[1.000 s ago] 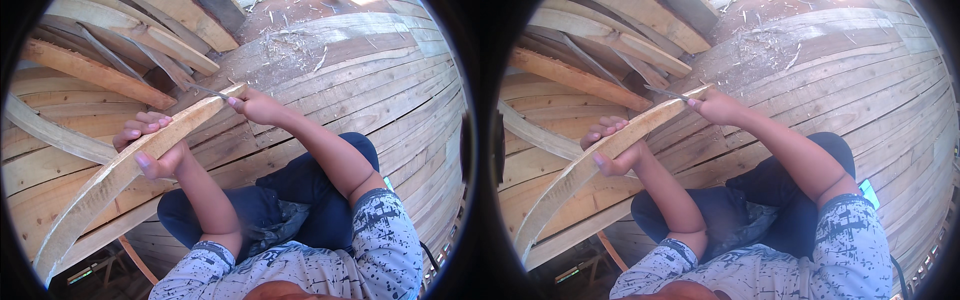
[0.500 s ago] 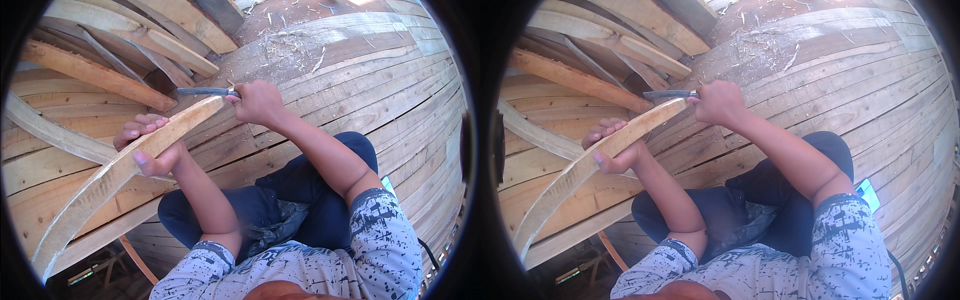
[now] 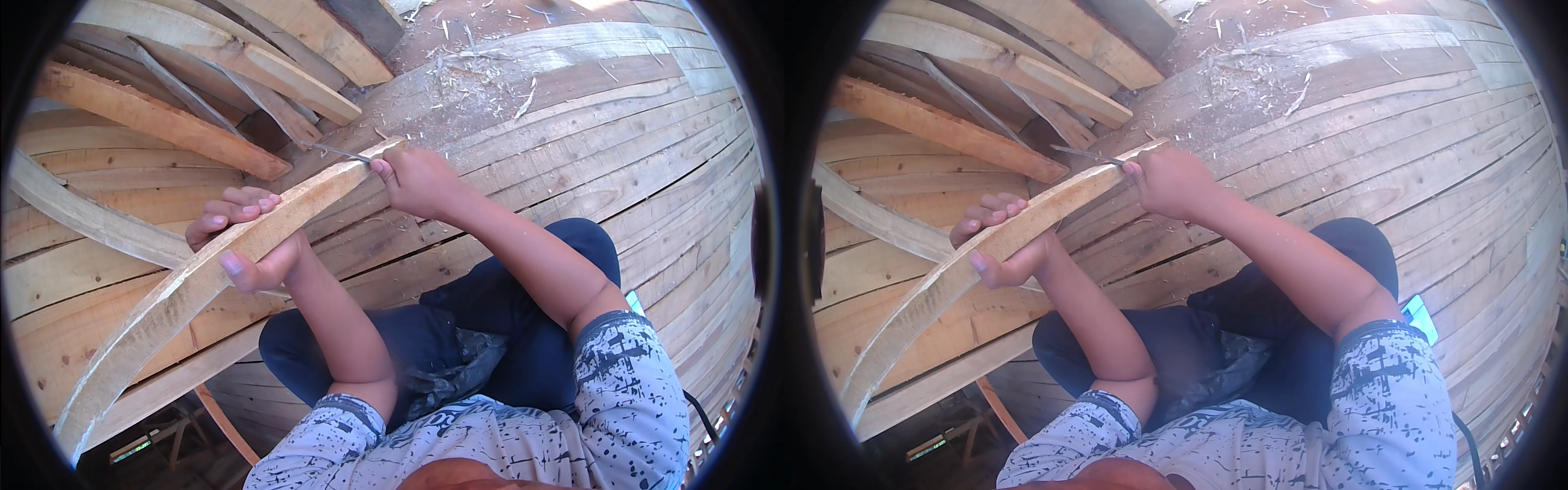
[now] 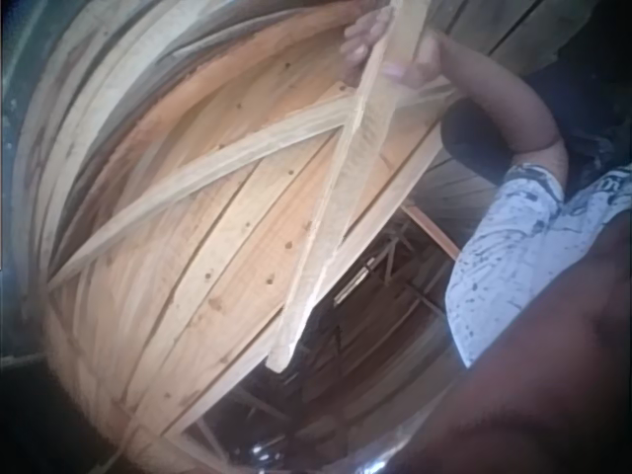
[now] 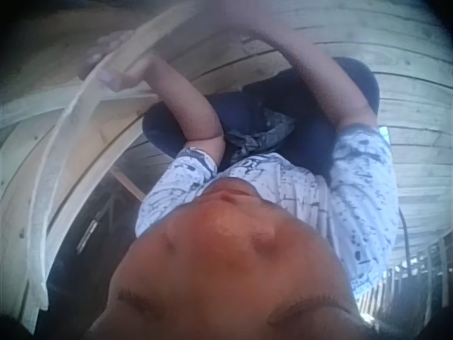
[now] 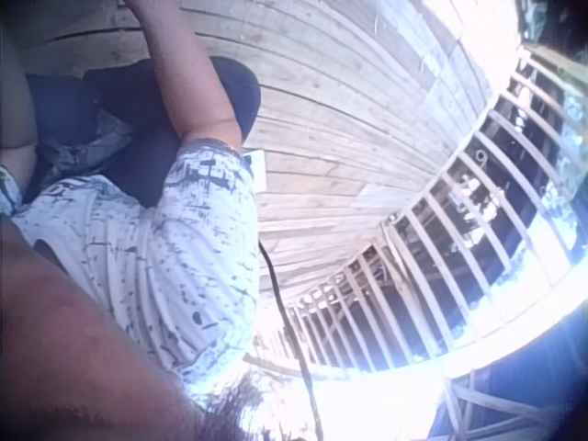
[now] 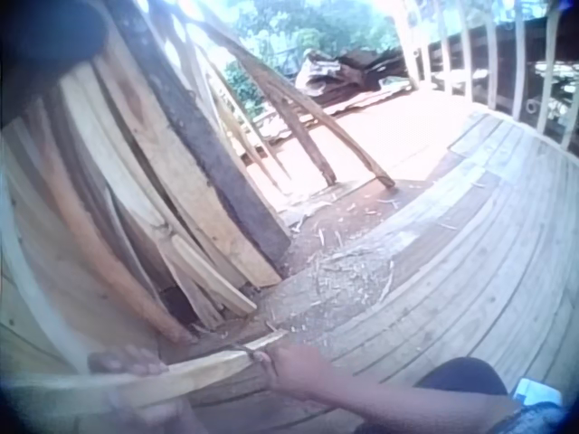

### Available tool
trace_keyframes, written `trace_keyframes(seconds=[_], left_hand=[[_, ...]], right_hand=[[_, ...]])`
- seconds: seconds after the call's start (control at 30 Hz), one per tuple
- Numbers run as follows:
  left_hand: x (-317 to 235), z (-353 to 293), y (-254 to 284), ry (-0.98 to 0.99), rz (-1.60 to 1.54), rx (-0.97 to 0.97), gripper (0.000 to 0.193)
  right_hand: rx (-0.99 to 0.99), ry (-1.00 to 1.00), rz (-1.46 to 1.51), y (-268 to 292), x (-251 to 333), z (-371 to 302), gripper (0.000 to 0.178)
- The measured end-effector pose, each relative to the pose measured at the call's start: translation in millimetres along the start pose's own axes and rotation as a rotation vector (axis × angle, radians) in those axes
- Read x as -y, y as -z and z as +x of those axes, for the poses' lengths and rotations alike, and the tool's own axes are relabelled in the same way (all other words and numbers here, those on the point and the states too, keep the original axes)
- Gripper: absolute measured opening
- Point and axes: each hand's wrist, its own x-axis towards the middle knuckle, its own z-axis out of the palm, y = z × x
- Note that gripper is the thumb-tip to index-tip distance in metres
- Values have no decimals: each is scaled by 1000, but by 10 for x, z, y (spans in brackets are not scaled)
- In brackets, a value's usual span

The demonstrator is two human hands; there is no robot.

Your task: The person sits cross-legged on a wooden floor and uses a knife to carve a long, curved piece of wood. They hold the wood with their left hand and shave thin strips from the surface with their right hand, creating wood shavings that fall onto the floor.

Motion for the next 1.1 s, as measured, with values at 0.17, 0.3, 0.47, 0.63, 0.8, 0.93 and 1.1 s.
trace_keyframes(seconds=[0.17, 0.3, 0.47, 0.63, 0.8, 0.93, 1.1], left_hand=[[-19, 4, 40, -10, -40, 65, 48], [-75, -14, -9, -9, -91, 173, 47], [-47, -47, -153, -31, -91, 180, 44], [-46, -29, -101, -25, 13, 28, 43], [-61, -20, -35, 19, 22, 25, 45], [-70, -34, -71, 15, 27, 25, 42], [-35, -13, -58, -13, 6, 1, 39]], right_hand=[[247, -213, 85, -13, -145, 165, 50], [816, -622, 722, 301, -189, 189, 54], [737, -559, 678, 218, -415, 275, 58], [186, -252, 144, 27, -100, 109, 48], [8, -136, -49, 13, -38, 52, 39], [-91, -42, -154, -13, -82, 57, 37], [-169, 51, -257, -81, -168, 72, 36]])
